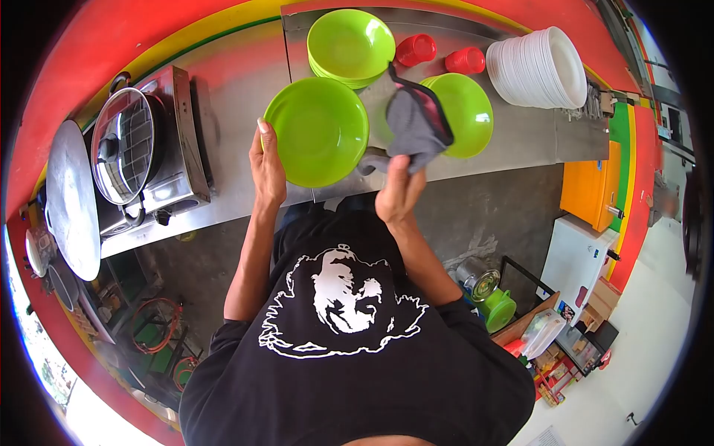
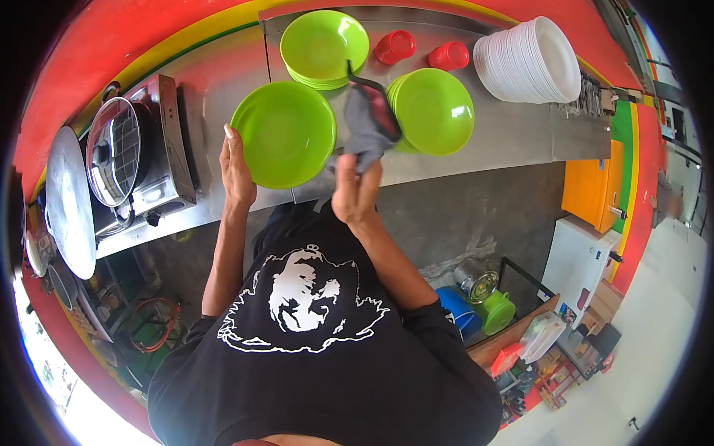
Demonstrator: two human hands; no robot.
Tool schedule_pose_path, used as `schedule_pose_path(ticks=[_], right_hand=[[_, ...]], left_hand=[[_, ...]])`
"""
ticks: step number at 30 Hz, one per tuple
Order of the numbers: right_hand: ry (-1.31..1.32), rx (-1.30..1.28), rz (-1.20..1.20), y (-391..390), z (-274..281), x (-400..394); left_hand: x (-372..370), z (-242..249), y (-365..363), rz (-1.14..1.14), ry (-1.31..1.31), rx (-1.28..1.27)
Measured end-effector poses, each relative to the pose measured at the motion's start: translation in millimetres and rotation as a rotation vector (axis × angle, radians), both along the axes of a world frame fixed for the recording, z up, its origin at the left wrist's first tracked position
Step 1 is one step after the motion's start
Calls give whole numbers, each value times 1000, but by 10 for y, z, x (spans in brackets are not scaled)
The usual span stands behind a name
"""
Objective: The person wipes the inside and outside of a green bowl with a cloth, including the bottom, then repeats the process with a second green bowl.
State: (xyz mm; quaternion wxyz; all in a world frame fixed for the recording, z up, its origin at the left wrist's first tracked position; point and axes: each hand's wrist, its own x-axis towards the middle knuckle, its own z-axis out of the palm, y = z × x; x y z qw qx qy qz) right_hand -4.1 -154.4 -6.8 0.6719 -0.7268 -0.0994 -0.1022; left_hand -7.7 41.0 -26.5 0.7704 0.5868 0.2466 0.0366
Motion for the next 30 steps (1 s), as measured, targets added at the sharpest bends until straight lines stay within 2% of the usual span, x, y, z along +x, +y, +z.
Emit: schedule_pose_path(ticks=[1, 3, 6, 12, 15, 16, 20, 23, 27, 30], right_hand=[[-85, -105, 98, 20, 72, -6], [-124, -524, 251, 212, 230, 105], [-183, -796, 390, 434, -17, 125], [-107, -1027, 415, 390, -40, -113], [-92, -1033, 575, 341, 0, -330], [-42, -985, 605, 335, 73, -375], [178, -576, 709, 385, 222, -426], [55, -541, 616, 427, 181, -416], [-48, -702, 502, 420, 168, -467], [-85, -786, 429, 376, 205, -563]], left_hand=[[-30, 27, -20, -14, -10, 2], [-93, 86, -72, -46, -35, 4], [-163, 68, -134, -57, -127, 127], [-231, 138, -109, 23, -141, 80], [-219, 265, -77, -8, -83, 130], [-197, 191, -95, 12, -153, 213], [-237, 225, -143, -115, -59, 142], [-228, 227, -211, -99, -78, -47], [-228, 229, -215, -151, -85, 29], [-219, 309, -257, -67, -39, -16]])
